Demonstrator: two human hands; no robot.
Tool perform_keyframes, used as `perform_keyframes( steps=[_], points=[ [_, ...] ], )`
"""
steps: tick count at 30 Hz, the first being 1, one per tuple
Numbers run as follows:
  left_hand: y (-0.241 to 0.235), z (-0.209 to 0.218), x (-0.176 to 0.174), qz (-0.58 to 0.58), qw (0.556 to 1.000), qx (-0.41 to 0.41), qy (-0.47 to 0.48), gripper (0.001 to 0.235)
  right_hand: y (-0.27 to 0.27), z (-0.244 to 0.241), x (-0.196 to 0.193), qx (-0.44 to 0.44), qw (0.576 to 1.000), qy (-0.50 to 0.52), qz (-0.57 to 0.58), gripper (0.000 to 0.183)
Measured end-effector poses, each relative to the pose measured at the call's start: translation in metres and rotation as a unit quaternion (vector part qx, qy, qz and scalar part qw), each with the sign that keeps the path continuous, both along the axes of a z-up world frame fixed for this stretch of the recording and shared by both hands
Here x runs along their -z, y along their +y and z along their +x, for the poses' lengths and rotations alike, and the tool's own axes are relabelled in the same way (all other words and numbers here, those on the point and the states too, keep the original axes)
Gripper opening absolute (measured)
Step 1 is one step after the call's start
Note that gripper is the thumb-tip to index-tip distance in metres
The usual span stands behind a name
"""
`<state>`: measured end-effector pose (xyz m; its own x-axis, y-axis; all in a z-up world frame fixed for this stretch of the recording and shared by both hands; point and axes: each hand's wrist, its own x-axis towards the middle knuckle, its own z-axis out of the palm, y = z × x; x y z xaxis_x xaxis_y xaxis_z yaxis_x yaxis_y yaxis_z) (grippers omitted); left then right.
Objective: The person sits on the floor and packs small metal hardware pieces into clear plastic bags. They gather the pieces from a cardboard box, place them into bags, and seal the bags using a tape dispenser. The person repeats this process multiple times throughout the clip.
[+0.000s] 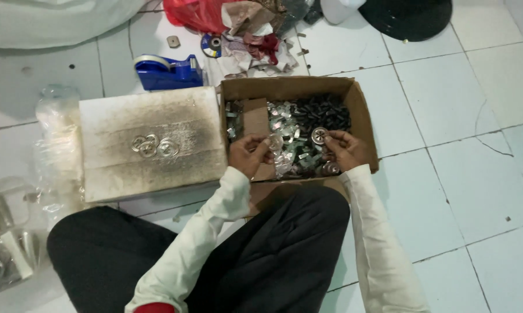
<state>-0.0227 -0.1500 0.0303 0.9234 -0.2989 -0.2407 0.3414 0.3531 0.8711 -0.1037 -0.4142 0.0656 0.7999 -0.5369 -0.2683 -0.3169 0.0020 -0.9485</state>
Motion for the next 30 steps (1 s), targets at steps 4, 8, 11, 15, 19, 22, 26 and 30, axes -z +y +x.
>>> perform_keyframes(
  steps=[4,8,11,15,19,22,26,30],
  points=[
    [0.098,-0.003,-0.018,0.266,0.956,-0.077,-0.1,0.023,0.077,0.029,-0.021,-0.053,0.999,0.013,0.0,0.032],
    [0.174,0.003,0.023,0.368,0.916,-0.146,-0.065,0.015,0.151,0.06,0.001,-0.197,0.978,0.045,-0.06,0.028],
    [0.201,0.011,0.017,0.363,0.909,-0.194,-0.058,0.014,0.21,0.09,0.013,-0.26,0.957,0.032,-0.126,0.026],
    [0.225,0.026,0.009,0.336,0.903,-0.257,-0.075,0.015,0.281,0.12,0.023,-0.256,0.966,0.001,-0.016,0.029],
    [0.259,0.047,0.036,0.445,0.851,-0.264,-0.088,0.024,0.308,0.122,0.024,-0.215,0.975,0.023,0.049,0.037],
    [0.246,0.047,0.019,0.507,0.794,-0.277,-0.189,0.035,0.274,0.116,0.028,-0.204,0.978,0.021,0.024,0.041],
    [0.182,0.023,-0.017,0.445,0.785,-0.223,-0.37,0.025,0.174,0.096,0.021,-0.208,0.956,0.032,-0.203,0.025],
    [0.086,0.011,-0.005,0.381,0.815,-0.089,-0.428,0.014,0.054,0.066,-0.01,-0.177,0.893,0.098,-0.401,0.022]
  ],
)
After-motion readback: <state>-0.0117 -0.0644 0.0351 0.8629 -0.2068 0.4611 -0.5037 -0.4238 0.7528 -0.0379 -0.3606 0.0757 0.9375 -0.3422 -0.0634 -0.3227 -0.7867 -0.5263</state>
